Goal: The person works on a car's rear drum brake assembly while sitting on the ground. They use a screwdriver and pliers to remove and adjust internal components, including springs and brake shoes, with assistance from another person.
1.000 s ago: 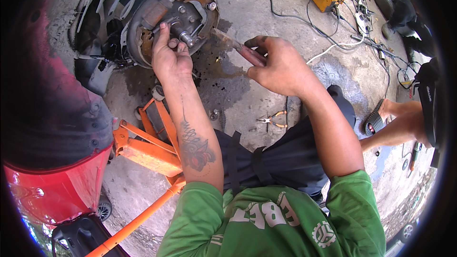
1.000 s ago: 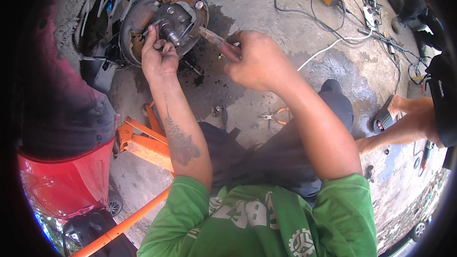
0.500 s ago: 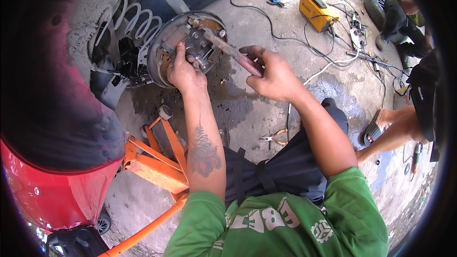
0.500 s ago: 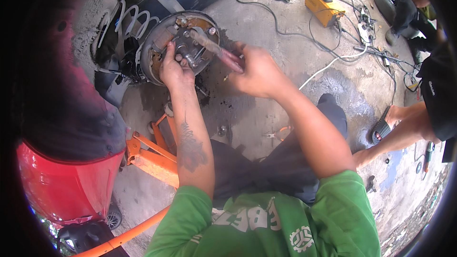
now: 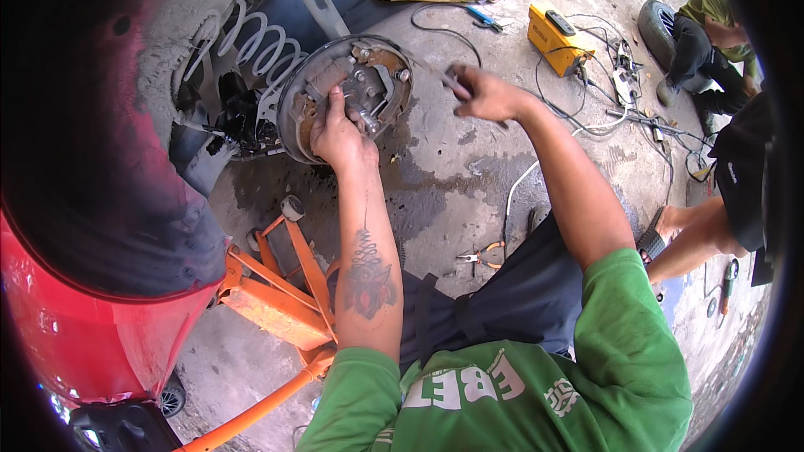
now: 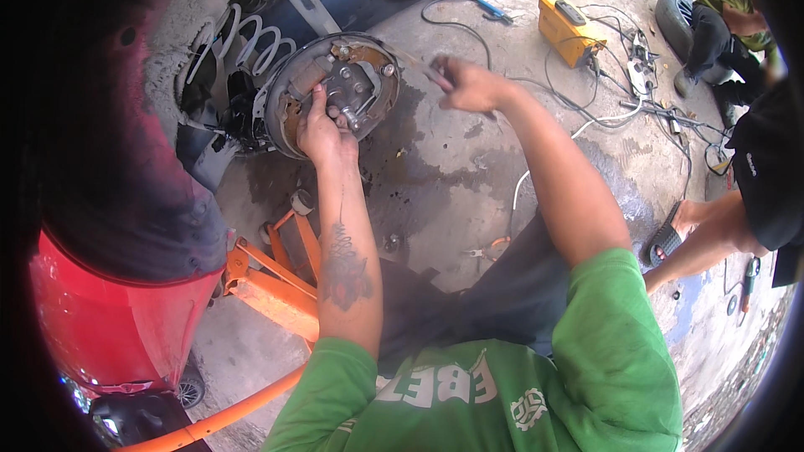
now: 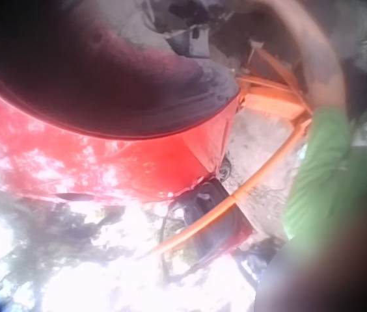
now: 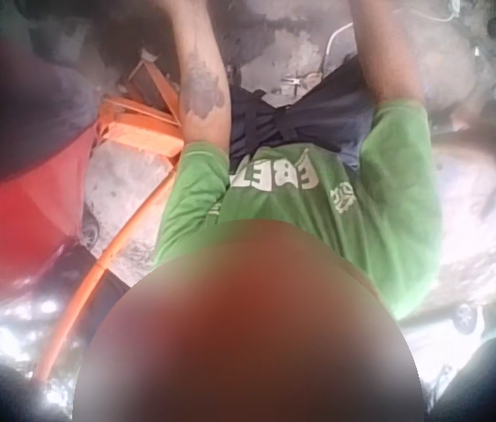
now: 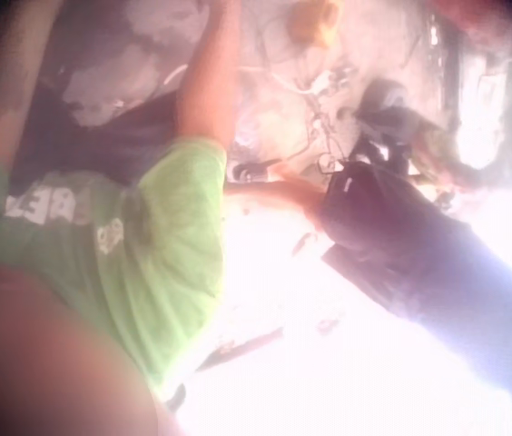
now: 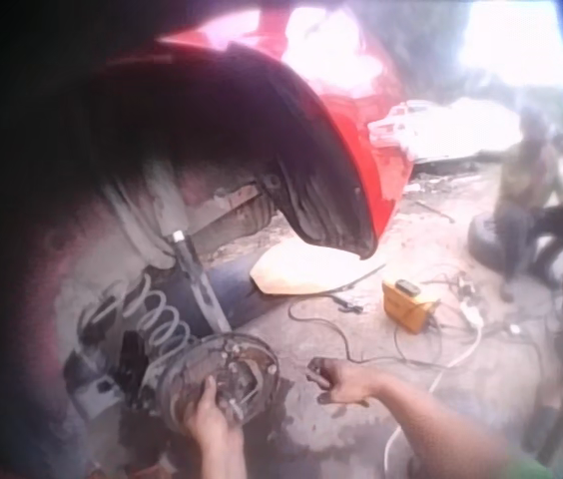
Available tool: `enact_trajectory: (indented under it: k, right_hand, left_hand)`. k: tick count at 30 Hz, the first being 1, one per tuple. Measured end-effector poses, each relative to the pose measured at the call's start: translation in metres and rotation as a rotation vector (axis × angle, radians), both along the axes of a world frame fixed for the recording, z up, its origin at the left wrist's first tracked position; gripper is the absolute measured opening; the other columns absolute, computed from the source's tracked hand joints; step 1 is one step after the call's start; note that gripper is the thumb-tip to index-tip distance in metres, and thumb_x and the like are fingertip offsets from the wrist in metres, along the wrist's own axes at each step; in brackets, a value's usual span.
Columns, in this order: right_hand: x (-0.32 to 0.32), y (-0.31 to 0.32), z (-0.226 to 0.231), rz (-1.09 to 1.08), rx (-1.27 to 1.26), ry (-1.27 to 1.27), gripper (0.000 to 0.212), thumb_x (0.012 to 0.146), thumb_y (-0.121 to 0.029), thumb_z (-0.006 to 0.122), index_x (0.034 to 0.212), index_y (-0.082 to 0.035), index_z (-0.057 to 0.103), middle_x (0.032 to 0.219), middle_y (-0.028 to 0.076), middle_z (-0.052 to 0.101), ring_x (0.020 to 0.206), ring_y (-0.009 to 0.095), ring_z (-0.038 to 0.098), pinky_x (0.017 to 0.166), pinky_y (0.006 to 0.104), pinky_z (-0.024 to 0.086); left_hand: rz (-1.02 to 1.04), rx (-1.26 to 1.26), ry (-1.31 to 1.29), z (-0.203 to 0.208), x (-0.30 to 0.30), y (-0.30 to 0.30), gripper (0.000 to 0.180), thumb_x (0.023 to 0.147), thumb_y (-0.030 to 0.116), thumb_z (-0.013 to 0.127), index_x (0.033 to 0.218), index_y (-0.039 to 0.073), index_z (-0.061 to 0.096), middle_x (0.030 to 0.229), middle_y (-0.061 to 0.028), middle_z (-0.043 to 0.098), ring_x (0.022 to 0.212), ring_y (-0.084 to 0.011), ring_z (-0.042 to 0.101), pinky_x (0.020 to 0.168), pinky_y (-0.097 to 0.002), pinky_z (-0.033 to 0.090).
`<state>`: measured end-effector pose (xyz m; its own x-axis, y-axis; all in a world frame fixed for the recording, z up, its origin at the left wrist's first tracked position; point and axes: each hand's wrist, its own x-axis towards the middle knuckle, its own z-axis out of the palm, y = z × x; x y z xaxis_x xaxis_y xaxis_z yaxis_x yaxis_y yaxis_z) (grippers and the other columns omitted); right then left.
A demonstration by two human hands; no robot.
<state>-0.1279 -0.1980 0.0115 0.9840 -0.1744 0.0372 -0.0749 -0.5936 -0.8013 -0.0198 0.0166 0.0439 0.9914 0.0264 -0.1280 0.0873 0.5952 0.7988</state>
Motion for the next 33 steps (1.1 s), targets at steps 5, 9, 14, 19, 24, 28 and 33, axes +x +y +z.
enact_trajectory:
  k: [5, 9, 14, 19, 24, 28, 33]
  right_hand:
    - [-0.016, 0.031, -0.108, 0.492, -0.561, 0.778, 0.036, 0.073, -0.011, 0.066, 0.107, -0.002, 0.072, 0.107, 0.019, 0.073, 0.102, 0.034, 0.069, 0.083, 0.0439, 0.056]
    - [-0.043, 0.077, -0.202, 0.723, -0.677, 0.852, 0.042, 0.066, -0.028, 0.082, 0.102, -0.006, 0.076, 0.103, 0.016, 0.074, 0.100, 0.032, 0.070, 0.085, 0.0436, 0.056]
    - [0.001, 0.085, -0.153, 0.500, -0.550, 0.441, 0.038, 0.073, -0.034, 0.077, 0.101, -0.008, 0.075, 0.101, 0.017, 0.074, 0.097, 0.036, 0.070, 0.082, 0.0465, 0.056]
    - [0.050, 0.073, -0.005, -0.347, -0.296, -0.647, 0.027, 0.084, -0.027, 0.073, 0.103, -0.008, 0.068, 0.092, 0.017, 0.067, 0.086, 0.039, 0.066, 0.076, 0.0473, 0.054]
    - [0.055, 0.072, 0.051, -0.340, -0.406, -0.707, 0.035, 0.082, -0.021, 0.076, 0.114, -0.008, 0.070, 0.098, 0.016, 0.066, 0.091, 0.039, 0.065, 0.078, 0.0451, 0.053]
    - [0.063, 0.070, 0.047, -0.326, -0.343, -0.714, 0.027, 0.082, -0.016, 0.074, 0.107, -0.008, 0.073, 0.093, 0.015, 0.067, 0.088, 0.038, 0.066, 0.076, 0.0451, 0.054]
    - [0.067, 0.072, 0.041, -0.311, -0.449, -0.759, 0.022, 0.079, -0.011, 0.070, 0.101, -0.006, 0.073, 0.090, 0.014, 0.066, 0.086, 0.037, 0.066, 0.076, 0.0457, 0.055]
  left_hand:
    - [-0.005, 0.014, 0.005, -0.001, 0.002, -0.001, 0.006, 0.093, 0.007, 0.072, 0.098, 0.004, 0.071, 0.084, 0.0006, 0.066, 0.054, -0.0051, 0.046, 0.045, -0.0204, 0.033]
    - [0.002, 0.009, 0.012, 0.001, 0.001, -0.001, 0.006, 0.092, 0.007, 0.073, 0.097, 0.004, 0.071, 0.083, 0.0007, 0.066, 0.052, -0.0049, 0.045, 0.043, -0.0206, 0.032]
    - [-0.004, -0.013, 0.011, 0.000, 0.001, -0.001, 0.008, 0.092, 0.007, 0.073, 0.099, 0.004, 0.072, 0.088, -0.0005, 0.068, 0.054, -0.0046, 0.046, 0.045, -0.0205, 0.033]
    - [0.004, -0.017, -0.010, -0.005, 0.007, -0.003, 0.010, 0.091, 0.009, 0.075, 0.098, 0.007, 0.069, 0.088, -0.0001, 0.068, 0.057, -0.0048, 0.049, 0.046, -0.0208, 0.036]
    - [0.023, -0.061, -0.051, -0.009, 0.012, -0.006, 0.011, 0.089, 0.009, 0.077, 0.095, 0.009, 0.067, 0.087, -0.0007, 0.067, 0.057, -0.0056, 0.048, 0.046, -0.0217, 0.036]
    - [0.035, -0.041, 0.007, -0.006, 0.009, -0.006, 0.018, 0.091, 0.004, 0.073, 0.108, 0.000, 0.067, 0.106, -0.0086, 0.069, 0.084, -0.0159, 0.062, 0.069, -0.0286, 0.051]
    - [0.052, -0.051, 0.024, -0.001, 0.006, -0.007, 0.023, 0.091, 0.000, 0.071, 0.114, -0.004, 0.067, 0.116, -0.0126, 0.069, 0.096, -0.0208, 0.070, 0.079, -0.0322, 0.058]
